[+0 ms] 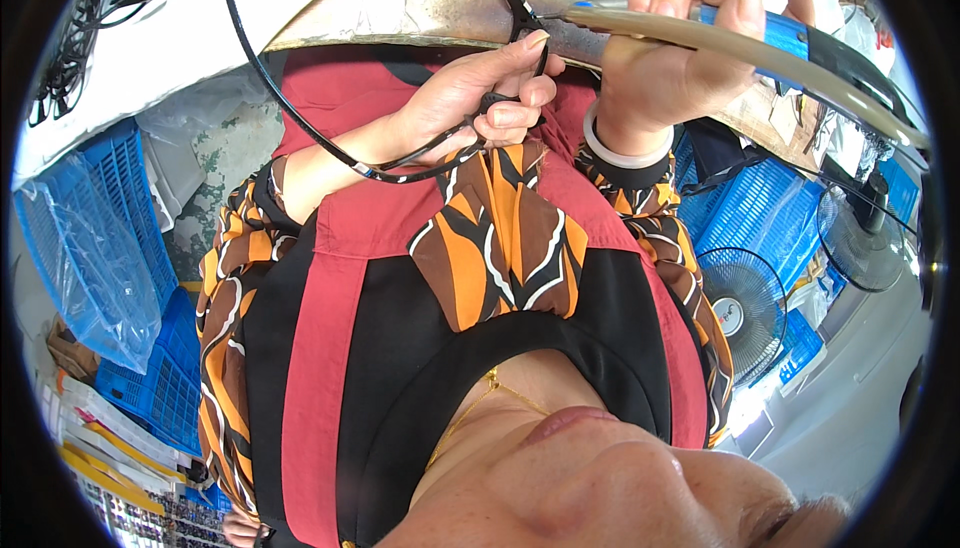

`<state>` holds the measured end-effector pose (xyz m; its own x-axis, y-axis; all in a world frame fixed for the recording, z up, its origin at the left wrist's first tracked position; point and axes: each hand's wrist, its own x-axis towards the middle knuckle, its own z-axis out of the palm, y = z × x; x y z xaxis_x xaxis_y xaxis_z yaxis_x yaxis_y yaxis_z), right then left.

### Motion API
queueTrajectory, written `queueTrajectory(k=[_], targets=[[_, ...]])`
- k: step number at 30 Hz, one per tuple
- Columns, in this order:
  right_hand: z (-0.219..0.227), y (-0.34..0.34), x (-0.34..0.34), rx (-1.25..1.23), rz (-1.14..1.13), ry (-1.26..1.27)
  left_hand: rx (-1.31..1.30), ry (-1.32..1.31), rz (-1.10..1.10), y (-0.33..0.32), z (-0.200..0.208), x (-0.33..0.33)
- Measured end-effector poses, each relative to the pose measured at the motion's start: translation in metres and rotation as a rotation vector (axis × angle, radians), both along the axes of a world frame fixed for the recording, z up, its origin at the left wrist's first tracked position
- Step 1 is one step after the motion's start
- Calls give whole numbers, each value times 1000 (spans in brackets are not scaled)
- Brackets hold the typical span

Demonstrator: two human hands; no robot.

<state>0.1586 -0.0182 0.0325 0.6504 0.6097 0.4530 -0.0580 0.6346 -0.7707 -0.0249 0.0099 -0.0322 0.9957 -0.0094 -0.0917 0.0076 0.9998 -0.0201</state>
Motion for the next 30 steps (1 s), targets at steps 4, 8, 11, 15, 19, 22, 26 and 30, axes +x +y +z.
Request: queueTrajectory(k=[4, 8, 11, 15, 19, 22, 26, 30], targets=[[4, -3, 7, 19, 108, 14, -16, -37, 3, 0, 0, 0], [7, 3, -6, -7, 13, -26, -25, -28, -3, 1, 2, 1], [10, 9, -20, -3, -67, 69, -39, -24, -6, 1, 0, 0], [8, 24, -22, 71, 85, 26, 9, -67, 4, 2, -5, -1], [-4, 34, -18, 116, 286, 24, 26, -117, -20, 5, -7, -1], [-8, 29, -10, 105, 308, -16, 19, -73, -52, 9, 0, -3], [-4, 30, 18, 53, 141, 367, 273, 87, 23, 9, 22, -11], [-7, 51, 42, -33, -11, 313, 530, 331, 757, 17, 38, -6]])
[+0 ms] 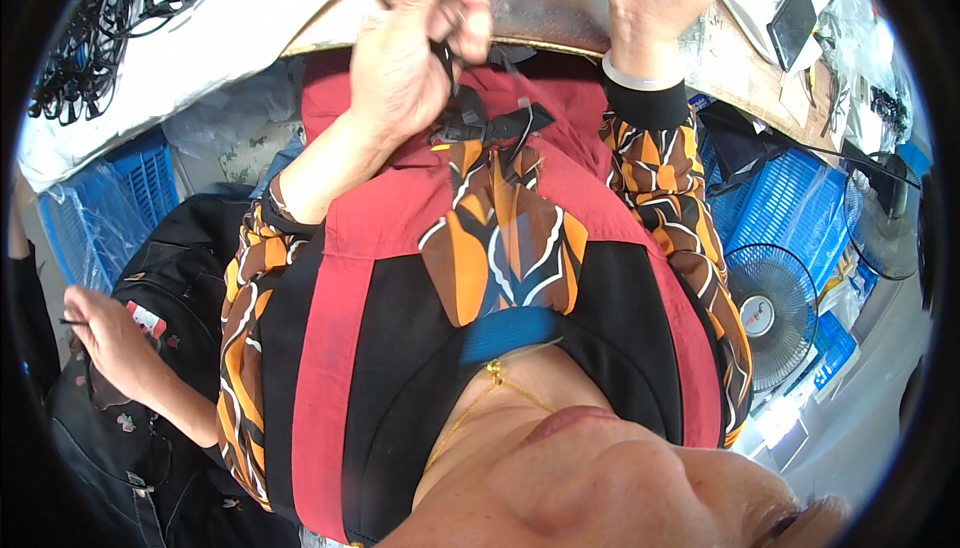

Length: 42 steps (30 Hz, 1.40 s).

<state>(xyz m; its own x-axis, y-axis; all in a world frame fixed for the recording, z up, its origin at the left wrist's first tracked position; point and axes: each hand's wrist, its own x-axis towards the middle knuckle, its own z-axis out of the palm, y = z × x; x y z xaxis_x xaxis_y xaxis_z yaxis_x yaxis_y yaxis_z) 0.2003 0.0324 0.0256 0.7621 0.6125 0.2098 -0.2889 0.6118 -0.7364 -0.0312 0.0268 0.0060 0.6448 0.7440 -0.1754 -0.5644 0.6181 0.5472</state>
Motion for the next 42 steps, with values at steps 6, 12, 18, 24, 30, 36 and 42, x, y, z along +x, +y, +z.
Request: queueTrajectory(k=[6, 12, 18, 24, 30, 36, 42], targets=[[-1, 6, -2, -8, -173, -82, 1304, 222, 662, 26, -10, 11], [8, 5, 3, -26, -31, 284, 1421, -141, 465, 20, -35, 7], [13, -8, -22, 20, 16, -154, 1493, -92, 502, 18, -42, 1], [31, -5, -46, -204, -44, -147, 1518, -69, 516, 20, -44, 1], [28, -6, -46, 25, 106, -234, 1517, -61, 497, 19, -44, -1], [25, -11, -41, -41, 90, -169, 1526, -39, 517, 16, -43, -1], [16, -5, -35, 21, 139, -252, 1537, -4, 496, 15, -43, -1]])
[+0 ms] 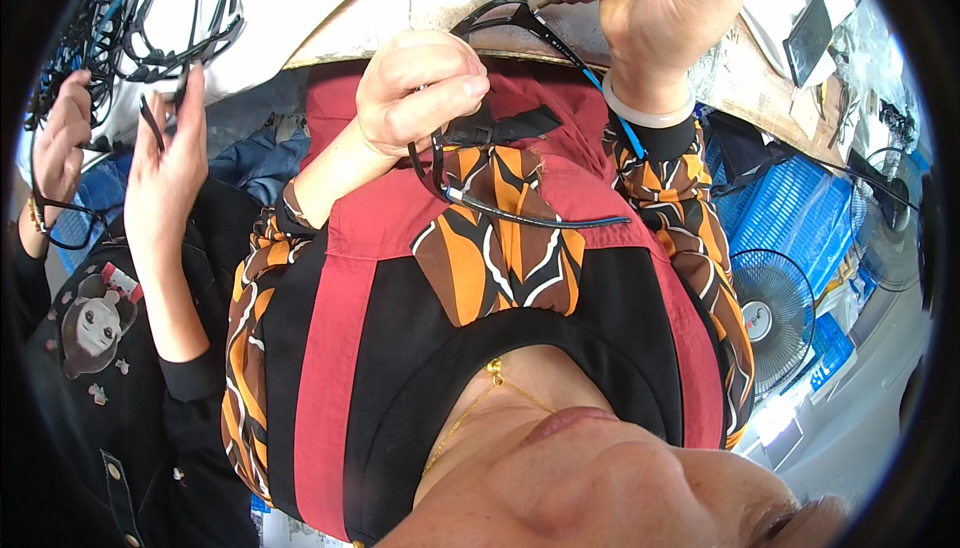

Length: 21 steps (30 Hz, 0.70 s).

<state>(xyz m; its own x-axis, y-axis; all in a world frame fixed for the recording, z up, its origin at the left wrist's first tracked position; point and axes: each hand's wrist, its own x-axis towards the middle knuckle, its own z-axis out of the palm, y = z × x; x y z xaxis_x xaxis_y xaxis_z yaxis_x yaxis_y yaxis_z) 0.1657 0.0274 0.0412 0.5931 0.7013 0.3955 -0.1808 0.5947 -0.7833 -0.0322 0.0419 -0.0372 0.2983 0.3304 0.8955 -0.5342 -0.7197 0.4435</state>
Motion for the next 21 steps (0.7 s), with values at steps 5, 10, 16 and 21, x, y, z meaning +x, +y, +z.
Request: queueTrajectory(k=[5, 10, 16, 21], targets=[[2, -1, -7, 25, -63, -10, 6, 6, 19, 3, 0, 2], [9, -10, -18, -82, 12, -4, 15, 29, 39, 5, -2, 2], [-4, -2, -12, -82, 176, -65, 44, 100, 75, 9, -9, 4], [-9, -4, -10, -53, 163, 71, 45, 224, 176, 18, -16, 9]])
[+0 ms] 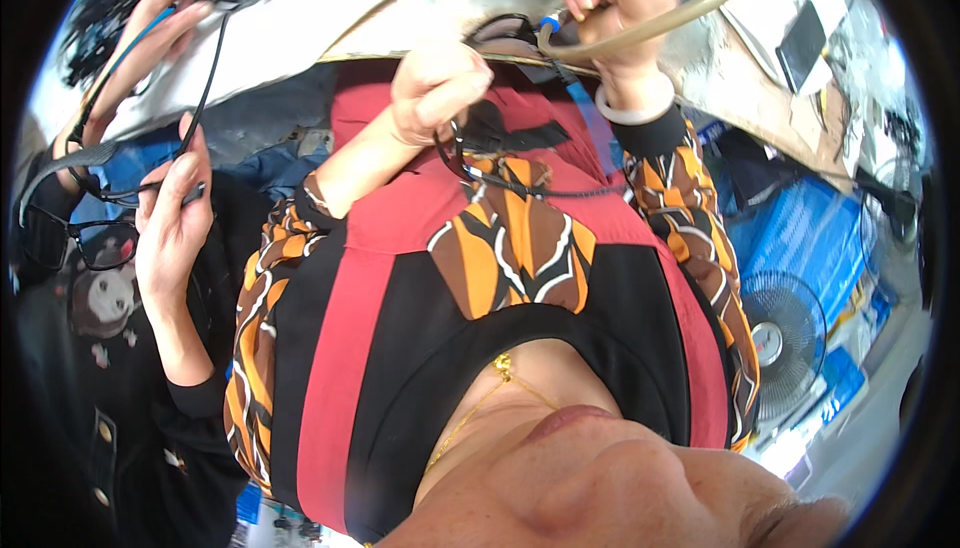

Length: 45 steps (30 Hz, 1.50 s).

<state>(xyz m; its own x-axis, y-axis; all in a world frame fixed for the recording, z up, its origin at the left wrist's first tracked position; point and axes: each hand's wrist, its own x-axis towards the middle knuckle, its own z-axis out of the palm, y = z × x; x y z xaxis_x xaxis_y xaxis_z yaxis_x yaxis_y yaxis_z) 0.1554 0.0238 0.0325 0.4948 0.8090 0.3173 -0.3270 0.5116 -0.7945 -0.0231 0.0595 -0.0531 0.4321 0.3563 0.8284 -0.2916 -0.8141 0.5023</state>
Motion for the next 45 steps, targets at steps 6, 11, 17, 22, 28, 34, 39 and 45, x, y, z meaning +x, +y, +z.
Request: queueTrajectory(k=[6, 11, 17, 22, 28, 34, 39, 45], targets=[[9, -42, 3, 115, 296, 174, 8, -18, 166, 15, 3, -20], [-4, -71, 64, -143, 188, 94, 124, -62, 312, 30, 18, -65], [-18, -68, 164, -395, -320, -124, 422, 132, 587, 28, 57, -142], [-17, -74, 171, -483, -1108, -1037, 657, 379, 759, 29, 93, -189], [-13, -74, 125, -280, -995, -1142, 533, 638, 808, 42, 89, -186], [-16, -71, 105, -256, -781, -1076, 255, 725, 851, 88, 38, -130], [-15, -68, 91, -363, -569, -939, 392, 526, 882, 114, 29, -125], [7, 29, 52, -188, -157, -1268, 234, 716, 906, 114, 38, -126]])
